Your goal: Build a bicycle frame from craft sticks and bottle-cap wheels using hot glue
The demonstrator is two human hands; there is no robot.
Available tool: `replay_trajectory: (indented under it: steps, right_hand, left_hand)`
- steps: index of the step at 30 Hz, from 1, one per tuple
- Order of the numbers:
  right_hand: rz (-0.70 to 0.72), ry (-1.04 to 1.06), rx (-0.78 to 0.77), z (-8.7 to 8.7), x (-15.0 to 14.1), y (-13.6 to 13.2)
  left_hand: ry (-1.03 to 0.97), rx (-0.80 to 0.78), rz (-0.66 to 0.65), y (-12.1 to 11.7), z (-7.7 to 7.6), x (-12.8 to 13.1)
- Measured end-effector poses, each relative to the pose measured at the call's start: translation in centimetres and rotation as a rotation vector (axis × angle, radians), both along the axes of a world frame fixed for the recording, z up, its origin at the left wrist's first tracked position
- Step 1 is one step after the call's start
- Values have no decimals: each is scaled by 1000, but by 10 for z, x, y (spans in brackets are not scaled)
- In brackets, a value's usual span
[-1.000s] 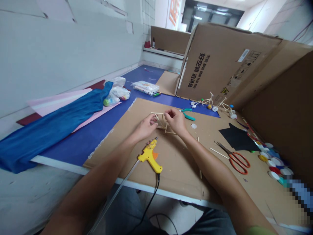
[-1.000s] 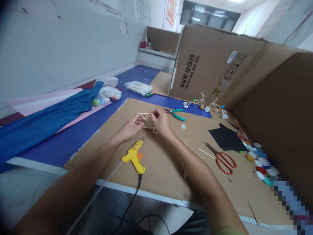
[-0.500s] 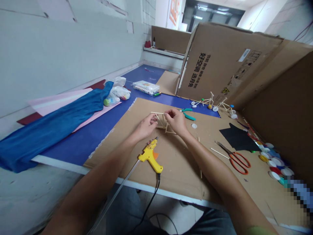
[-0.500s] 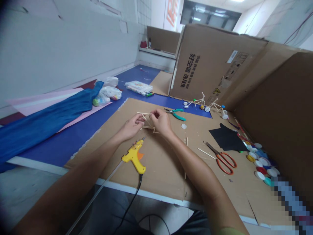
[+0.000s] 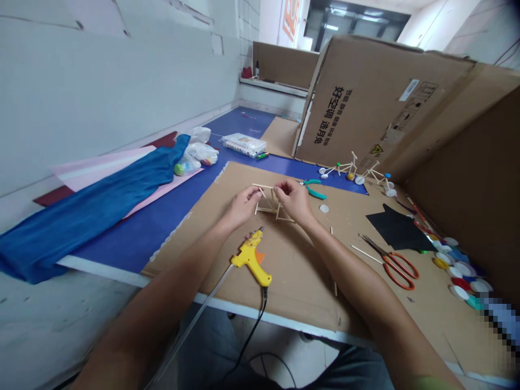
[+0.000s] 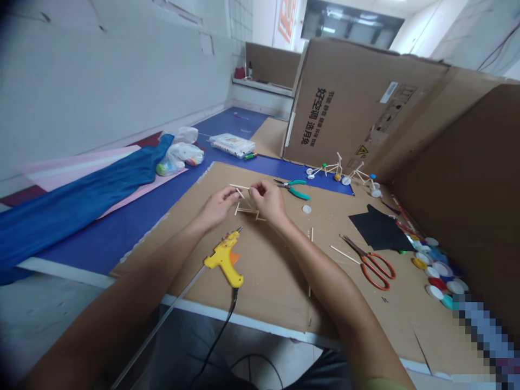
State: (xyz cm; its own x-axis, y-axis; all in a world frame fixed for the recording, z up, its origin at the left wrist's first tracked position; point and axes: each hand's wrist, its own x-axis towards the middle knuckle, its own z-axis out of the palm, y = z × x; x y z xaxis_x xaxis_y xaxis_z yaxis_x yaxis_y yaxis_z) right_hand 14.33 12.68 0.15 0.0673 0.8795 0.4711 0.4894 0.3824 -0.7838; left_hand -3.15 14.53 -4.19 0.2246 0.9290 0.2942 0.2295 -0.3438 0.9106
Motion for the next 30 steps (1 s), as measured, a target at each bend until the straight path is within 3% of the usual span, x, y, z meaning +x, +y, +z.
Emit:
replay_trajectory:
  steps: [7, 15, 21, 30]
  right_hand:
    - [0, 6, 8, 2, -1, 0]
    - [28, 117, 11, 8, 4, 2]
    - [62, 304, 31, 21, 8, -1]
    - [96, 372, 93, 35, 23, -3]
  left_hand:
    - [-120, -63, 31, 2, 3, 1]
    - [-172, -185, -49, 6, -1, -8]
    - [300, -97, -113, 16, 0, -32]
    - [792, 188, -46, 15, 4, -9]
